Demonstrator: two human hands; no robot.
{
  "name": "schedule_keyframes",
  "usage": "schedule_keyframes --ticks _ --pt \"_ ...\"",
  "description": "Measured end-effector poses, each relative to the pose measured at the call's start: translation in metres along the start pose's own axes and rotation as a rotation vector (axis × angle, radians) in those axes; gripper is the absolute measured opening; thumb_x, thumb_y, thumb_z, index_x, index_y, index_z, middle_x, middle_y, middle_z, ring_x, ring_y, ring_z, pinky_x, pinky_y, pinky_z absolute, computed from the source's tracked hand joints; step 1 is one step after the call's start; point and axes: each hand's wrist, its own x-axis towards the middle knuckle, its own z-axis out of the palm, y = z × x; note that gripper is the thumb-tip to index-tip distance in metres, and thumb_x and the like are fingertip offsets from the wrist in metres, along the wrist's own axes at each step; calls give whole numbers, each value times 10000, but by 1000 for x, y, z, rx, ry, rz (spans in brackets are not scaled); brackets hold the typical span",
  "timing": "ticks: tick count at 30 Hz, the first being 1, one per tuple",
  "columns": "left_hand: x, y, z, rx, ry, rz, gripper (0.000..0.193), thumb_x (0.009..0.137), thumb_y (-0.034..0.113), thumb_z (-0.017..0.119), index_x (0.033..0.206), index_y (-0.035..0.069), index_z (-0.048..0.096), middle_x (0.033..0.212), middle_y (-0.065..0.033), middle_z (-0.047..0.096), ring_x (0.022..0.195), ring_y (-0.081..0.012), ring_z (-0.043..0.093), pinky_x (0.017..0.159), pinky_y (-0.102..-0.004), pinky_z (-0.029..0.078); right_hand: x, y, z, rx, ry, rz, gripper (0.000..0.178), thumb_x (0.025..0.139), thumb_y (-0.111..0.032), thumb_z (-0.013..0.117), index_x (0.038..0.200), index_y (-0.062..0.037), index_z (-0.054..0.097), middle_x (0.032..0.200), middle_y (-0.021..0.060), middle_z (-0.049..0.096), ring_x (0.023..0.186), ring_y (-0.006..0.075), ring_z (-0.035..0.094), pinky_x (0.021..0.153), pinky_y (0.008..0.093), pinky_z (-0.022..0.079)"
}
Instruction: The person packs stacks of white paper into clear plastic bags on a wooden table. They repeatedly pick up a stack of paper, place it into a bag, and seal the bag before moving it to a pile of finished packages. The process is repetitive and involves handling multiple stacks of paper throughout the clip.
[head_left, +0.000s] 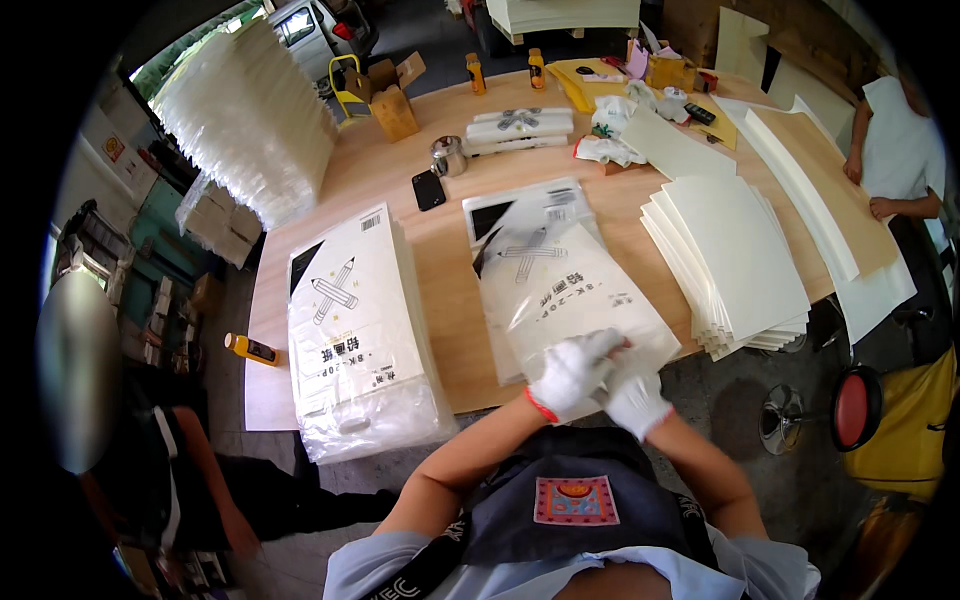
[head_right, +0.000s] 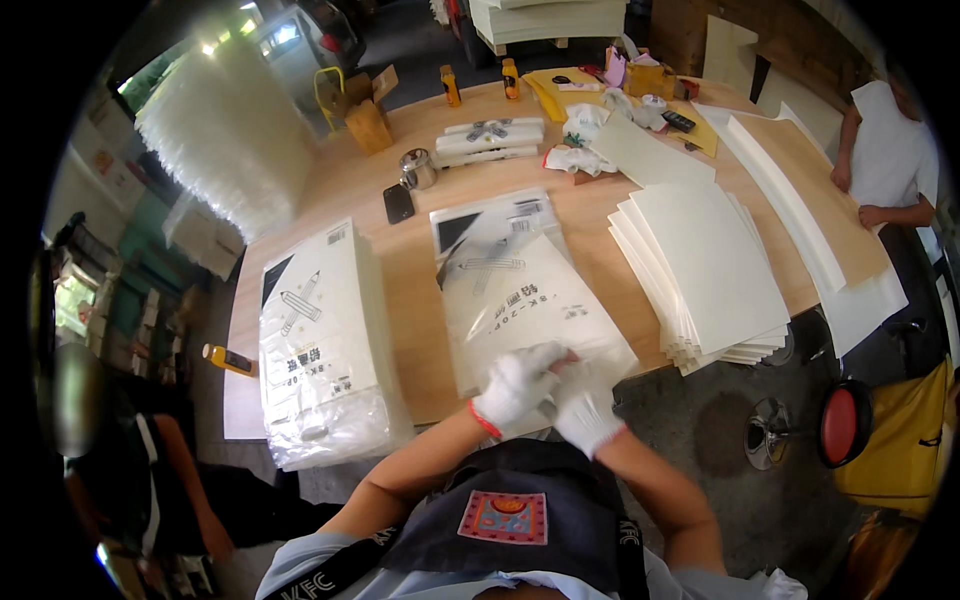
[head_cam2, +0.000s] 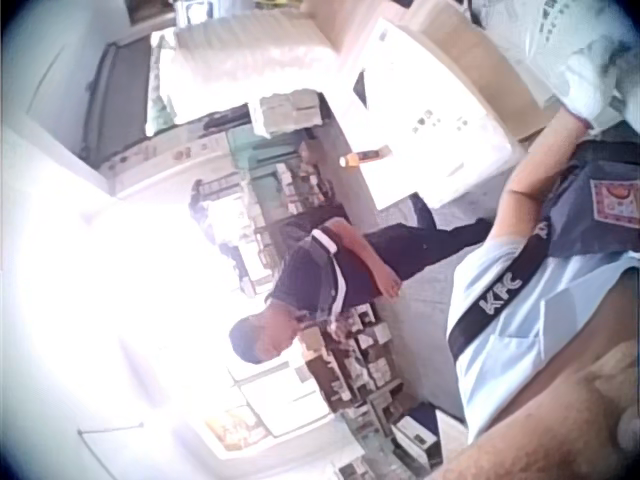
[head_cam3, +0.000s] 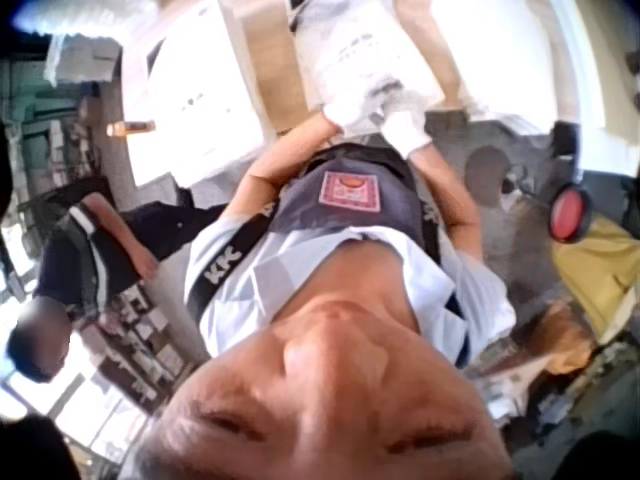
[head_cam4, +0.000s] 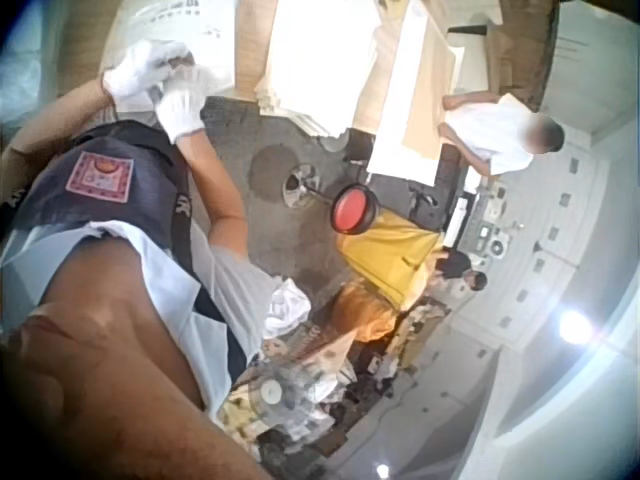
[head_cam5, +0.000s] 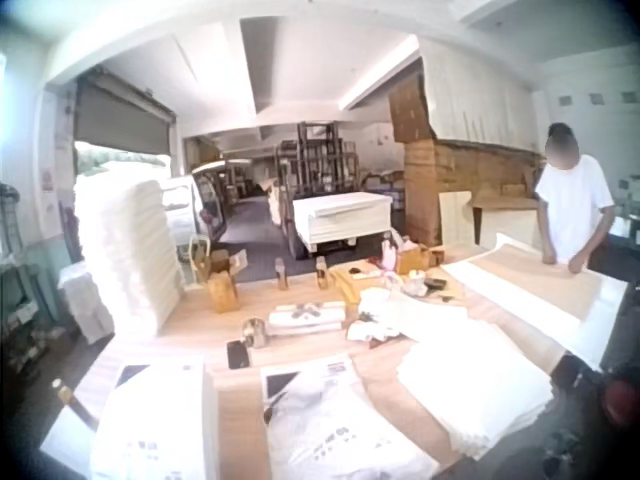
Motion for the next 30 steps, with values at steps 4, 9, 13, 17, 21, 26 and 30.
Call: schedule_keyframes --ticks 4,9,13,17,21,26,30 --pt "-39 -12 3 121 -138 -94 95 793 54 606 875 97 629 772 -88 646 719 -256 643 620 -345 508 -48 10 22 -210 697 -132 556 748 -347 665 1198 -66 500 1140 151 544 1076 336 517 898 426 417" --pt "-102 -49 10 594 -83 163 142 714 98 636 851 109 605 757 -69 588 698 -280 589 611 -387 464 -36 62 35 -334 157 421 297 847 -319 526 986 -57 550 694 142 629 625 308 628 566 444 476" --pt "-139 -75 -35 501 264 -356 141 667 59 647 781 96 572 701 -73 534 666 -276 551 576 -395 437 -57 45 25 -283 211 280 237 862 -300 497 825 -78 568 583 134 605 520 310 605 496 467 455" --pt "-173 -29 -41 231 256 -279 182 617 -21 653 689 75 516 690 -81 527 619 -256 553 528 -347 433 -102 35 28 -295 51 53 238 869 -262 452 808 -74 584 566 142 584 477 291 583 427 431 434" --pt "-187 0 -51 139 41 -416 194 641 15 690 696 66 511 671 -94 512 588 -260 544 514 -361 433 -130 23 35 -223 -52 151 306 858 -289 461 684 -72 589 553 132 576 467 308 568 443 437 442" --pt "-145 -23 -41 300 156 -345 219 650 15 676 694 63 467 675 -101 483 563 -271 509 497 -371 398 -84 51 39 -225 249 138 319 836 -301 483 655 -66 601 579 143 596 518 326 589 490 455 459" --pt "-134 -53 -44 304 360 -290 214 619 -51 618 682 64 449 653 -87 447 520 -230 473 472 -326 377 -97 49 21 232 -194 81 292 847 -311 465 787 -98 656 727 140 650 665 306 630 616 425 484"
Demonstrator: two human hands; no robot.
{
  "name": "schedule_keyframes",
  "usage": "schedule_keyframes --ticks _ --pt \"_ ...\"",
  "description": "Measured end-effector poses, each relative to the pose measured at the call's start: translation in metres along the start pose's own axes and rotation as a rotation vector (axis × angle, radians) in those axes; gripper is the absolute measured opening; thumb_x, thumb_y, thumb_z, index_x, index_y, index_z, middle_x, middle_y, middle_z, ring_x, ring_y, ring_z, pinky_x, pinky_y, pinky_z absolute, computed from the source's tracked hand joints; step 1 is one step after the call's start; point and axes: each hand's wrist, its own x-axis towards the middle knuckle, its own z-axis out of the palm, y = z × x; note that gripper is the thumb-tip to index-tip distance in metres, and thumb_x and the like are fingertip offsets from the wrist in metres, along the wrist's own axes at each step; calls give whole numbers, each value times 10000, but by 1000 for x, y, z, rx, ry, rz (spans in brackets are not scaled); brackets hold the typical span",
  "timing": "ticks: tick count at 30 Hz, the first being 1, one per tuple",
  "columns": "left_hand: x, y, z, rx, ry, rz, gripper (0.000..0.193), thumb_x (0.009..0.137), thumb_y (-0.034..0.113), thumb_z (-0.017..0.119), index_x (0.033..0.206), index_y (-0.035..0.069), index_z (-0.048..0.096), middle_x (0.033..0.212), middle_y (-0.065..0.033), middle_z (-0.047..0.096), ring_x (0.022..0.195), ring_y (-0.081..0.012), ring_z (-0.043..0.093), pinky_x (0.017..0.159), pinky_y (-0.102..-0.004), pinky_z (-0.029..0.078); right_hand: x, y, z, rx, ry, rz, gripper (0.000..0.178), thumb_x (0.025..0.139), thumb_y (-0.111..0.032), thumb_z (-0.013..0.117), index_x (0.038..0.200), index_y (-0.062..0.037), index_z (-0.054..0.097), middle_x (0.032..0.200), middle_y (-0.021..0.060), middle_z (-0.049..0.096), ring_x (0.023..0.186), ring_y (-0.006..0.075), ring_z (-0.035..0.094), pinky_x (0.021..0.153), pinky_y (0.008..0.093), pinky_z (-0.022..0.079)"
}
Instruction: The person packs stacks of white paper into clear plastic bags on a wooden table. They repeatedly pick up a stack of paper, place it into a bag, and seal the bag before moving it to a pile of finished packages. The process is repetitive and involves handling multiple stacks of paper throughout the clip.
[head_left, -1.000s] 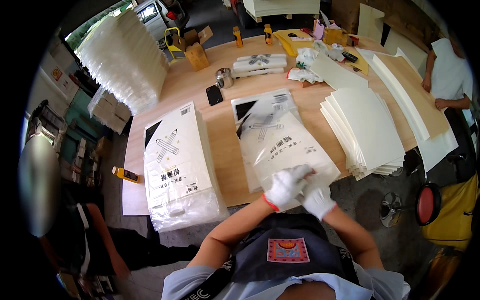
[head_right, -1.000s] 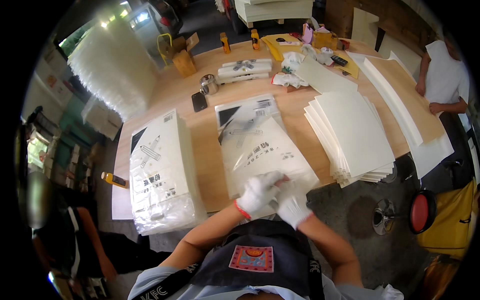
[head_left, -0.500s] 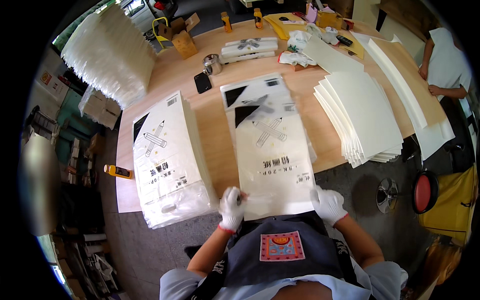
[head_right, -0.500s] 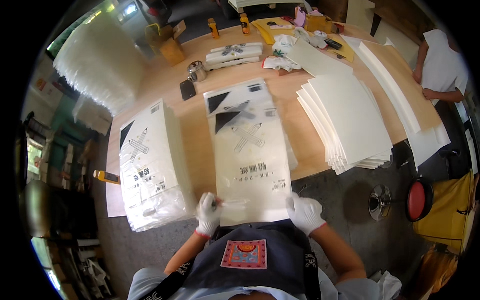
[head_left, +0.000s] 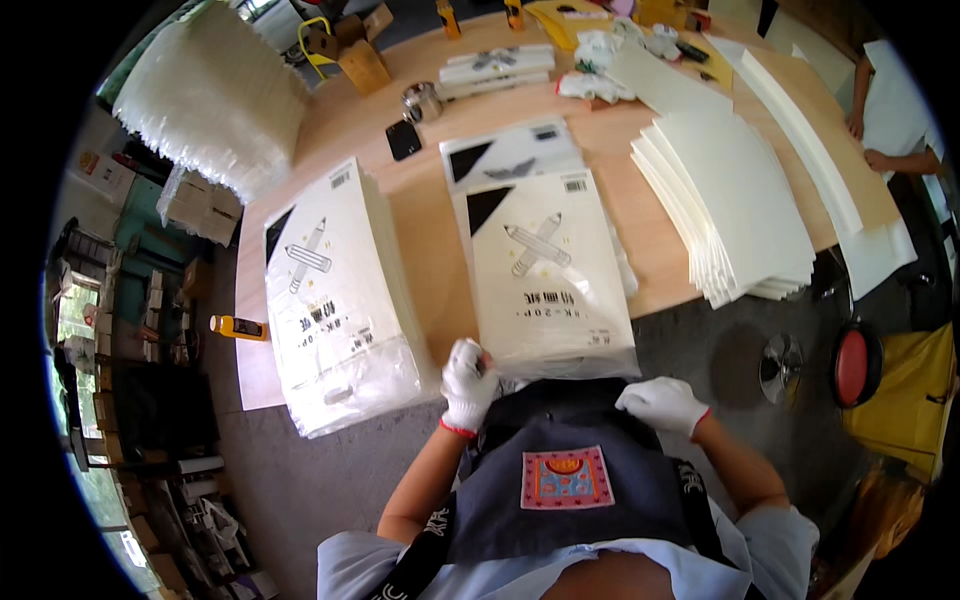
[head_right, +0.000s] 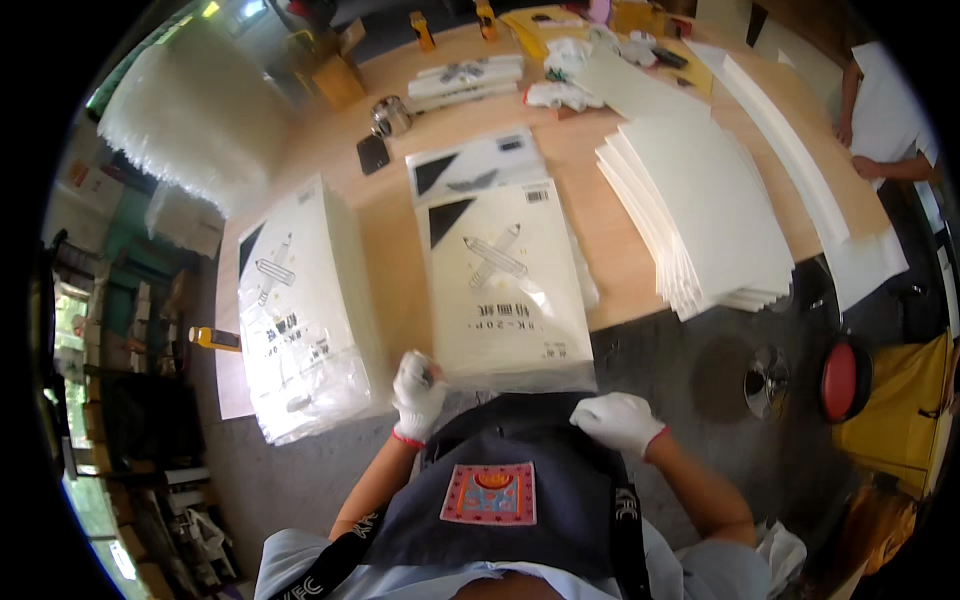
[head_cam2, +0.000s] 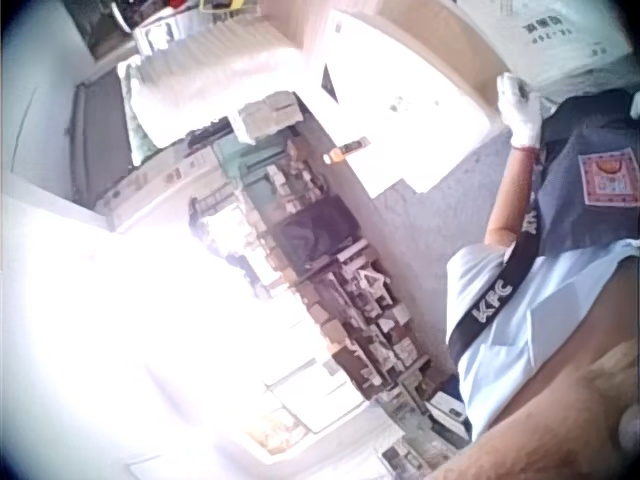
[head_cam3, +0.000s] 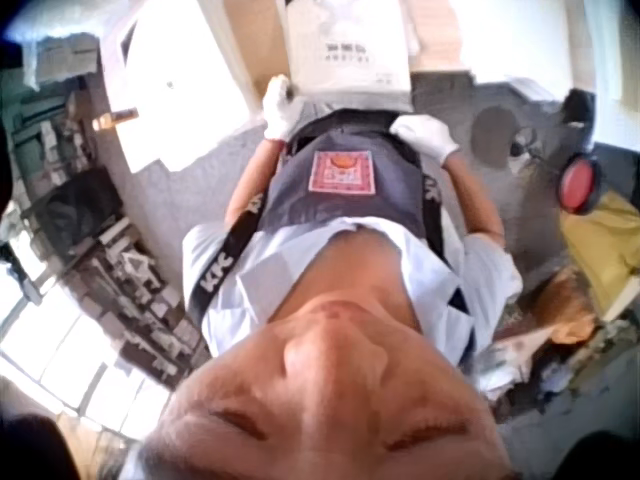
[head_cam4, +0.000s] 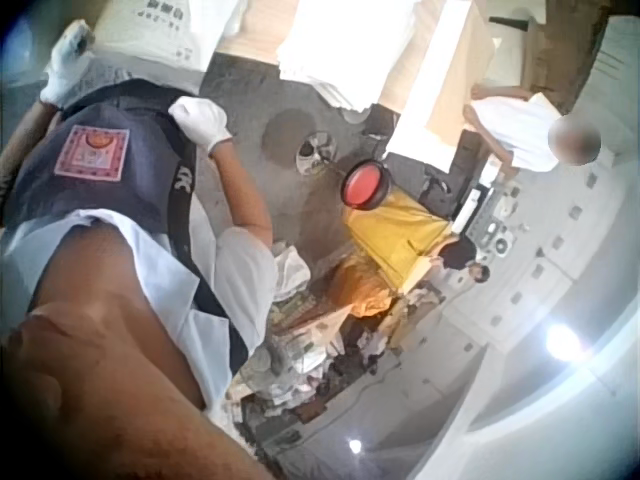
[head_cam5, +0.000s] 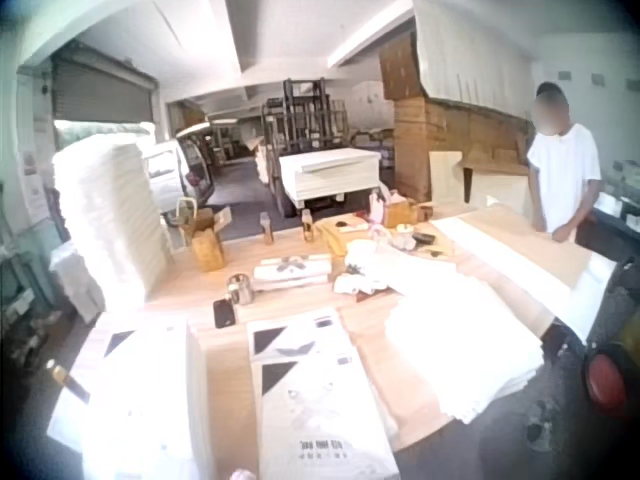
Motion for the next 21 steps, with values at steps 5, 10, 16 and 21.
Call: schedule_keyframes --ticks 5,10,16,21 --pt "-11 4 -4 66 57 -76 218 615 -53 615 701 62 450 646 -66 440 509 -215 458 466 -319 377 51 19 -15 -15 285 460 309 891 -320 504 976 -65 658 875 72 684 791 186 644 751 322 487" --pt "-104 -57 -12 267 -117 -228 188 663 28 621 755 88 468 709 -94 524 613 -308 557 548 -406 452 98 49 47 1303 241 453 332 886 -268 589 1071 6 625 1002 59 631 926 127 587 728 274 479" --pt "-102 -64 -15 -698 -97 -939 385 933 275 509 1204 4 470 1002 -92 605 861 -195 611 756 -315 497 96 51 34 1224 121 397 283 875 -256 612 1024 -17 632 789 40 636 538 98 556 457 239 445" --pt "-43 -51 20 -451 -195 -700 345 921 274 559 1162 27 576 951 -46 625 816 -110 571 735 -251 463 39 57 10 538 -513 413 314 841 -333 655 1023 -80 622 652 9 576 440 61 444 382 215 345"
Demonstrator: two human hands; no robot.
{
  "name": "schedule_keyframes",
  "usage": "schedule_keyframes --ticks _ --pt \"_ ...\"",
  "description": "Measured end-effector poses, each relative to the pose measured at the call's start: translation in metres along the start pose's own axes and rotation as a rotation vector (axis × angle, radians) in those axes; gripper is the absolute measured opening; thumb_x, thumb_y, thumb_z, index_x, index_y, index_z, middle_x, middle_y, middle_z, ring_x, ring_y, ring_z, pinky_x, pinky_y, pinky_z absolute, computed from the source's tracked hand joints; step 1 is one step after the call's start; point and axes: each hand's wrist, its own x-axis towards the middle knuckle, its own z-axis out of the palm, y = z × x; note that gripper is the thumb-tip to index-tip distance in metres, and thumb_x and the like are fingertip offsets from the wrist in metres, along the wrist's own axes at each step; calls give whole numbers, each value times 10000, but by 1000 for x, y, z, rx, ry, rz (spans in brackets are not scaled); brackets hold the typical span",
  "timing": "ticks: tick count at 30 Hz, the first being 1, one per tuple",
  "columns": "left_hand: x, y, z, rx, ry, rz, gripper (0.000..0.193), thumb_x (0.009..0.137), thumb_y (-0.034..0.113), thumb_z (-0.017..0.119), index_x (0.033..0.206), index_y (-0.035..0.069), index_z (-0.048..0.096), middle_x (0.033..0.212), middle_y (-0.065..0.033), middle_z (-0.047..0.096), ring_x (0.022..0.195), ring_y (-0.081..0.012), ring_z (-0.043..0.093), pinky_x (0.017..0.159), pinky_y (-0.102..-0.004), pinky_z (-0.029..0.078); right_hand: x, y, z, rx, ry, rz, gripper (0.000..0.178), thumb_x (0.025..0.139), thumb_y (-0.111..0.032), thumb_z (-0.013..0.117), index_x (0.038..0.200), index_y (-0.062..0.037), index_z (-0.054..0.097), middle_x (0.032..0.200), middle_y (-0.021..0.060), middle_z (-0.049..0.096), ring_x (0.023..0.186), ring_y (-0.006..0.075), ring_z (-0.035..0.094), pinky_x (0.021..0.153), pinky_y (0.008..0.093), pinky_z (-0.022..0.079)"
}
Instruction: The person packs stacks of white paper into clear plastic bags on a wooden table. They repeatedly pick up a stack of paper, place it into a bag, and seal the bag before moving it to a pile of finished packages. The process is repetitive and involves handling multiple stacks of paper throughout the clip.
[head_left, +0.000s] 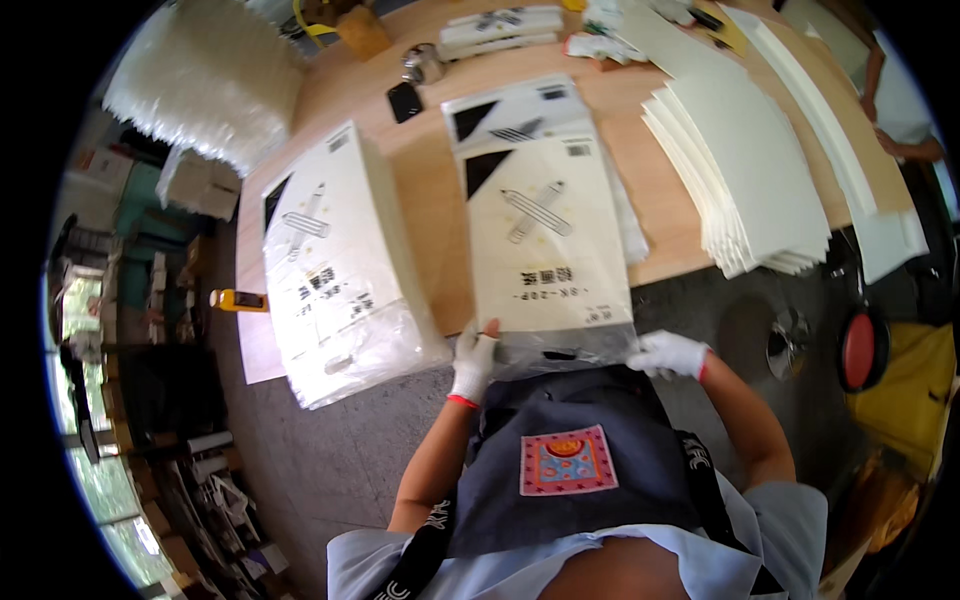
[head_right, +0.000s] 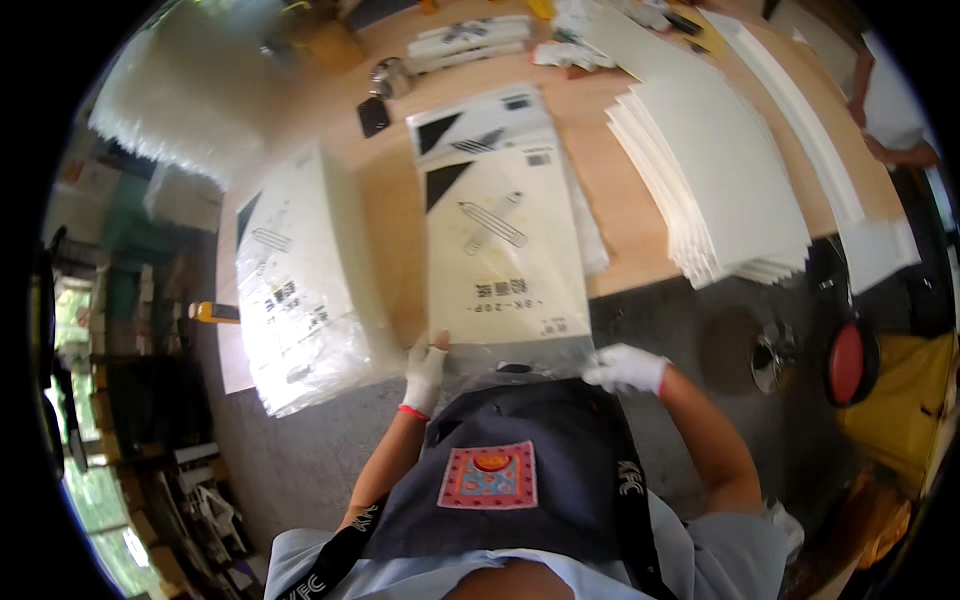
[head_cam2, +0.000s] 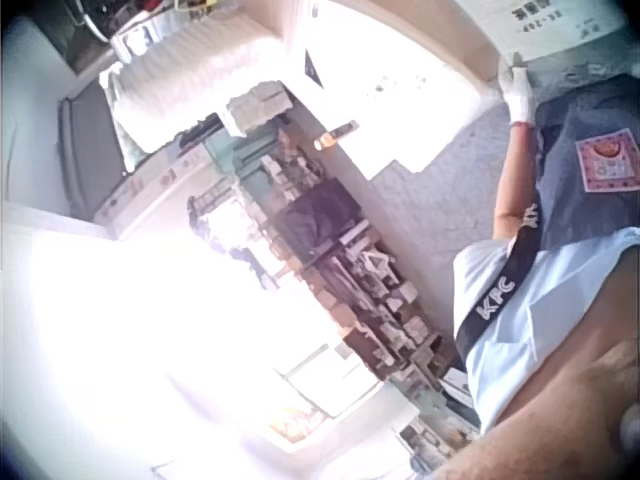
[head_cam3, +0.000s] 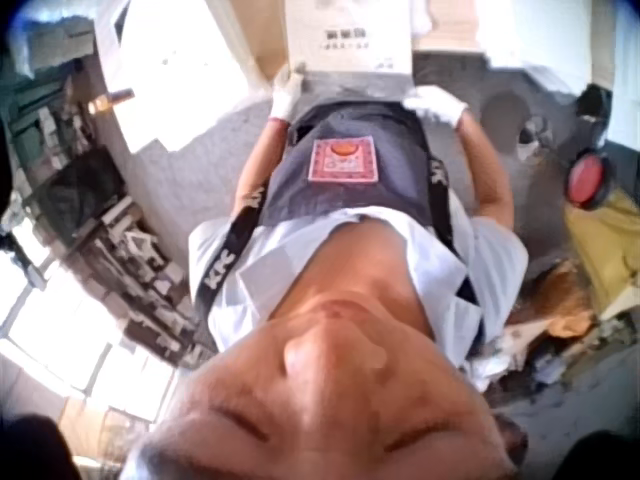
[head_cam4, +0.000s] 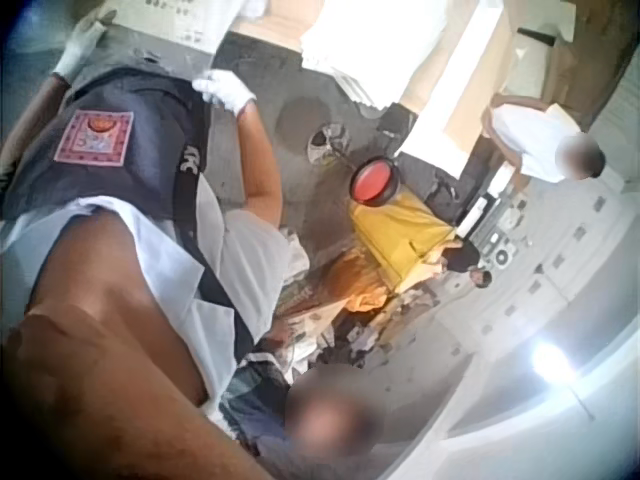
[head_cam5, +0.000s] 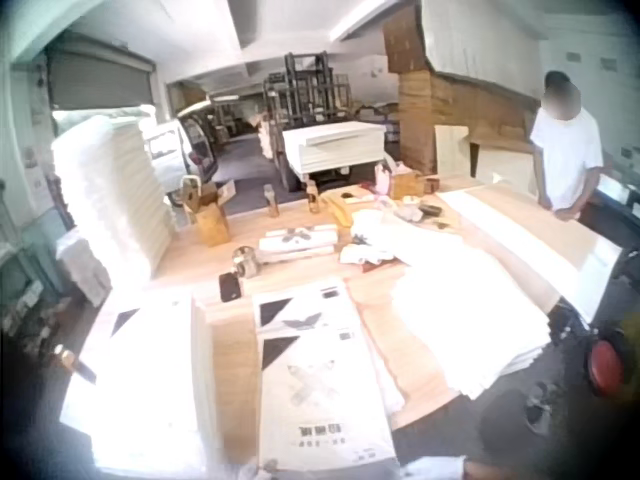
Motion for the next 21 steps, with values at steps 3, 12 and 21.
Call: schedule_keyframes --ticks 3,12,21 --pt "-13 85 13 -189 51 144 293 909 200 583 1135 15 595 773 45 568 666 -44 454 589 -206 381 2 8 -4 583 150 -124 385 916 -334 534 1158 -40 587 869 69 636 659 98 560 600 254 463" --pt "-61 167 -102 -418 444 614 78 825 -30 485 859 29 523 675 6 486 542 -50 433 438 -193 319 101 -157 68 539 -66 -521 278 926 -306 550 989 -43 616 675 -48 499 571 35 459 514 186 361" --pt "-37 84 -257 821 1009 -47 239 857 191 606 1066 79 584 1073 -158 611 952 -230 608 819 -352 481 129 -302 108 -567 346 -622 566 854 -556 494 956 -12 612 729 161 636 645 265 623 617 393 485"
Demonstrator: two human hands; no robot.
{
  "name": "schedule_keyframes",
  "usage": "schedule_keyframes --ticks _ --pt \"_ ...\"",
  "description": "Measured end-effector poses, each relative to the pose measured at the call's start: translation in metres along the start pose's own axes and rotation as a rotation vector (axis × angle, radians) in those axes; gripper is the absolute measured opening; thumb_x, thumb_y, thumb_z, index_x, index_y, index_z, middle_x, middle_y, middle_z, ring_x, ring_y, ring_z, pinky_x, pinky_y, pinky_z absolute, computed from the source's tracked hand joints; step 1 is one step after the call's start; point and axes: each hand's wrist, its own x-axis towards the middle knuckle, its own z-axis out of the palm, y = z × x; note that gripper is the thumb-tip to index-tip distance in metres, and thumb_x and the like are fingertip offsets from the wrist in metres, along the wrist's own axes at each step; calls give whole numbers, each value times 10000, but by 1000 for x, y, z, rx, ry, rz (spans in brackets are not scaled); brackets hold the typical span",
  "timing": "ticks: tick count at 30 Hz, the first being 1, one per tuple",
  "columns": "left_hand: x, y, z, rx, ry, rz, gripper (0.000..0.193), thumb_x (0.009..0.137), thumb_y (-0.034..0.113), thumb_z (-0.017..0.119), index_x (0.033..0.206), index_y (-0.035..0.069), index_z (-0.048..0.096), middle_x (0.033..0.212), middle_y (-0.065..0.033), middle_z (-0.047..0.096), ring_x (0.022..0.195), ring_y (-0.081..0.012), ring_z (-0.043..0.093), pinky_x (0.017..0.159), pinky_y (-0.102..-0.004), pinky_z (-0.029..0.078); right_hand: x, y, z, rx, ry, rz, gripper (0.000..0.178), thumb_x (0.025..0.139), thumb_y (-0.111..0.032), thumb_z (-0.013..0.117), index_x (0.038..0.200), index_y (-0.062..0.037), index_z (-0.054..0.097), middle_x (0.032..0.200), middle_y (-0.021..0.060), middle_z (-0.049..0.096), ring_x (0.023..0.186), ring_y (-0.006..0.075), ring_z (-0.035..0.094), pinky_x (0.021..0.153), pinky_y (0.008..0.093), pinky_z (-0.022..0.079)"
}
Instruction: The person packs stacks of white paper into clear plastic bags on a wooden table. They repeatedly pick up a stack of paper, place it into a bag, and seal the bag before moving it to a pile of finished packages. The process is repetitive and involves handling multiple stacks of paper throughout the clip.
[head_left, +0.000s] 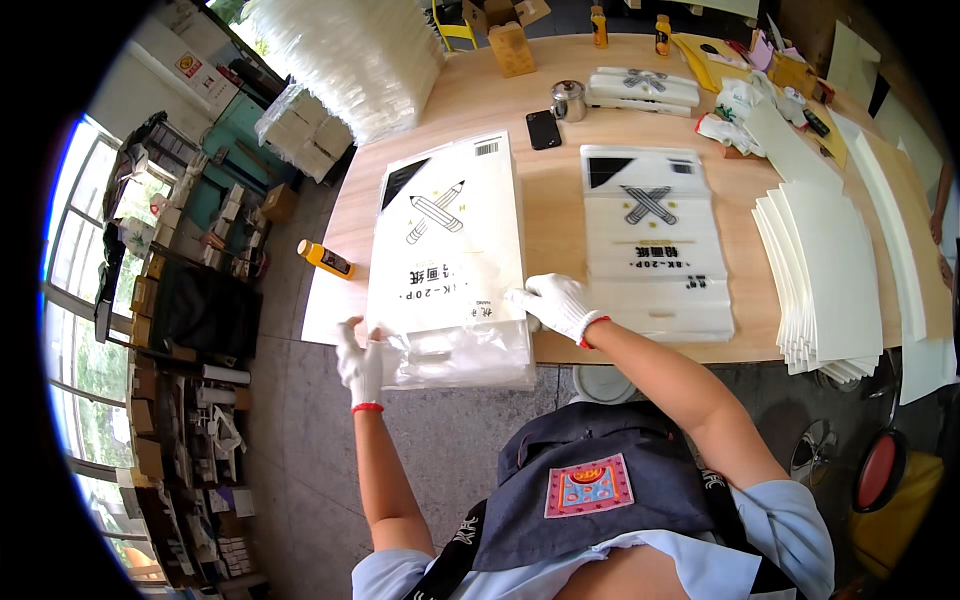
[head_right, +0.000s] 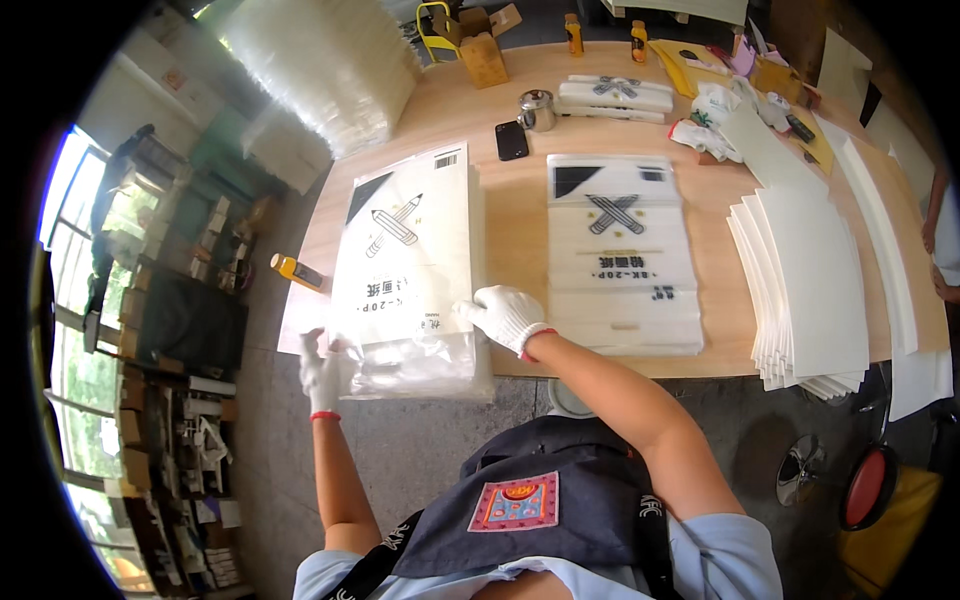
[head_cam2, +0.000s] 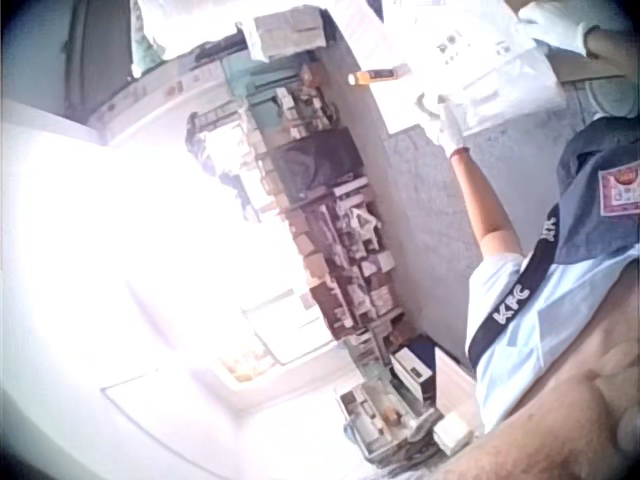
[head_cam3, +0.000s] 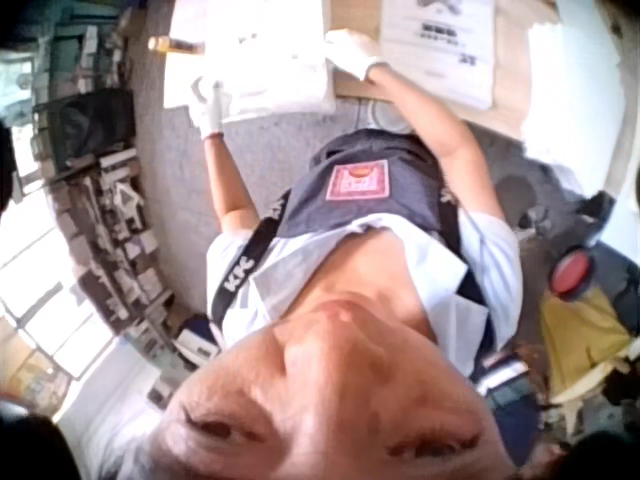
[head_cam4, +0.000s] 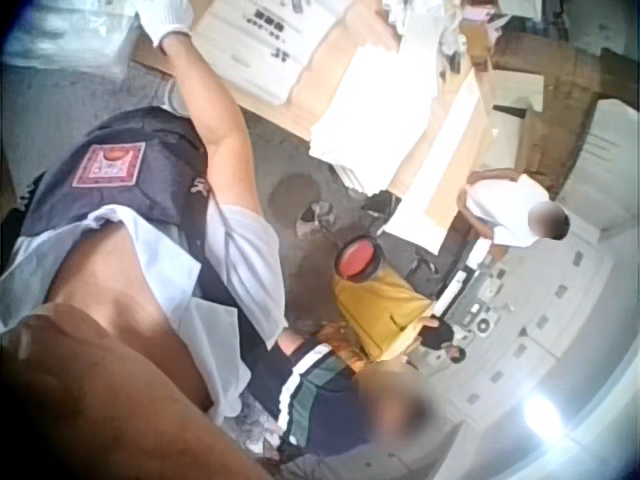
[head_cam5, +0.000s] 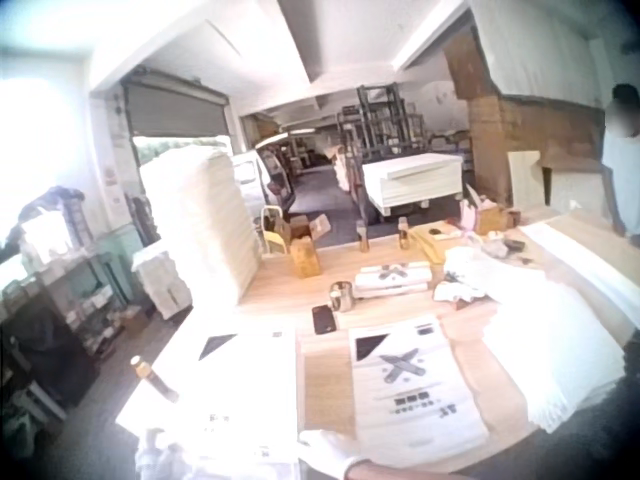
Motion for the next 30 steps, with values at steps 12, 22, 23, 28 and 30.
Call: schedule_keyframes --ticks 12,22,23,28,30 --pt "-14 -67 96 -930 121 14 518 979 297 397 1419 37 307 1362 -160 424 1191 -246 459 998 -337 378 -7 -27 42 -721 391 -392 560 890 -512 424 1288 -122 478 1316 163 450 1220 290 423 993 476 327" --pt "-222 10 181 -586 -1099 157 206 895 231 546 966 76 662 946 -87 667 896 -224 626 803 -310 475 -165 120 61 -122 -17 -204 334 873 -372 506 1071 -139 641 1095 73 633 971 263 617 870 370 470" --pt "-211 66 160 -542 -1079 436 171 883 197 566 954 69 655 882 -115 665 838 -208 638 747 -299 485 -179 128 48 -72 71 -191 322 881 -355 502 1052 -124 647 1045 79 650 928 264 628 829 356 489" --pt "-195 227 181 -617 -741 810 160 831 227 623 920 96 652 817 -157 646 785 -318 622 680 -381 486 -236 162 33 4 307 163 281 880 -326 516 1028 -127 649 959 117 659 893 307 624 787 406 485" --pt "-188 256 212 -474 -699 956 167 795 252 650 876 107 661 830 -155 644 812 -336 610 696 -408 483 -248 157 28 86 332 279 285 881 -323 517 1040 -127 651 968 123 661 906 311 623 796 403 485"
